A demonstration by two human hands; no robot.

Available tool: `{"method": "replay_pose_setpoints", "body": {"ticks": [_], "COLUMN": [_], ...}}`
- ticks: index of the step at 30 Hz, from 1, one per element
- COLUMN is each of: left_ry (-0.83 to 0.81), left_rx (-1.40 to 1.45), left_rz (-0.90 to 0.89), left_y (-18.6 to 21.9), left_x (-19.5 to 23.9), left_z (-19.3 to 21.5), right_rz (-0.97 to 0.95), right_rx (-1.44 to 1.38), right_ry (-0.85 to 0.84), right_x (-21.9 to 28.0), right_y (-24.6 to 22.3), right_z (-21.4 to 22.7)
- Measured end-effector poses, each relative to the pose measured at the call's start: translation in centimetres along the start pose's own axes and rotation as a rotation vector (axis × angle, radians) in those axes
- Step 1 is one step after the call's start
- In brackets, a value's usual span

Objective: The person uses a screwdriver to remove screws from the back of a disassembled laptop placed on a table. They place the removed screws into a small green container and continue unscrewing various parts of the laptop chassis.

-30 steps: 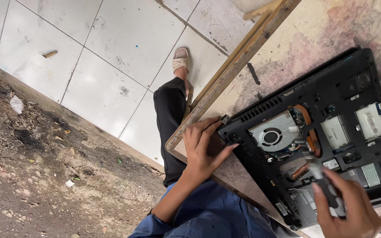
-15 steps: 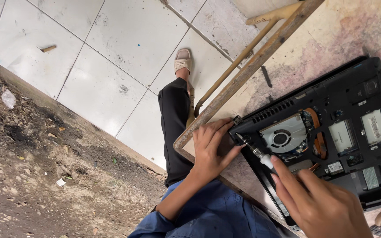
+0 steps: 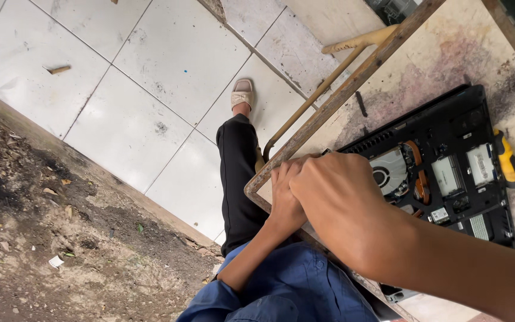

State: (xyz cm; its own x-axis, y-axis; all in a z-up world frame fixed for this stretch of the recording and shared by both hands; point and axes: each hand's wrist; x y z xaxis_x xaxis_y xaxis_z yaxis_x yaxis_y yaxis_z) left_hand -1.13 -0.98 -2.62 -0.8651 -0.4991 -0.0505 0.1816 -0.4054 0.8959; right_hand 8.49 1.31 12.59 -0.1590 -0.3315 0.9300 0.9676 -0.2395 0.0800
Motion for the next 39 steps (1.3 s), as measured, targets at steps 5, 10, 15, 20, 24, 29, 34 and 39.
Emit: {"method": "replay_pose_setpoints", "body": {"ticks": [5, 10, 15, 20, 24, 29, 34, 39], "left_ry": [0.021, 0.039, 0.062, 0.07, 0.062, 0.056, 0.078, 0.063], "left_rx": [-0.012, 0.0, -0.027, -0.017, -0.03, -0.032, -0.054, -0.053], "left_rz": [-0.072, -0.09, -0.092, -0.088, -0.074, -0.072, -0.089, -0.077], "left_y": [1.1, 1.2, 1.5, 1.8, 1.4, 1.7, 1.8, 1.6], "left_x": [-0.8, -1.0, -1.1, -1.0, -0.8, -0.9, -0.9, -0.9], "left_z": [1.3, 1.4, 1.5, 1.5, 1.2, 1.4, 1.4, 1.3], "right_rz": [0.075, 0.137, 0.103, 0.022, -0.044, -0.051, -0.068, -0.051], "right_rx": [0.112, 0.241, 0.48, 0.554, 0.486, 0.422, 0.38, 0.348], "right_ry": [0.251, 0.342, 0.708, 0.846, 0.9, 0.901, 0.924, 0.926], "right_x": [1.5, 3.6, 4.6, 4.8, 4.6, 4.9, 5.0, 4.9], "right_y": [0.5, 1.0, 0.8, -1.0, -1.3, -0.8, -0.4, -0.1], "right_z": [-3.2, -4.6, -7.0, -7.2, -7.8, -8.2, -8.7, -9.0]}}
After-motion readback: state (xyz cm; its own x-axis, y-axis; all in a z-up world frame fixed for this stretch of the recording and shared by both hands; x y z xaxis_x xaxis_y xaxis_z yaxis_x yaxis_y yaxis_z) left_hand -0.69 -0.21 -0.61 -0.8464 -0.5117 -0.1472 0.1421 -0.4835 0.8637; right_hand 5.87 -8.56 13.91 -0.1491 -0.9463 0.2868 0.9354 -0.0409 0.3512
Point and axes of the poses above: each hand's wrist, its own x-axis away from the middle knuckle, its own z-axis out of the back of the hand, y = z × x, and after that the axes turned 8 degrees about -y, right-handed
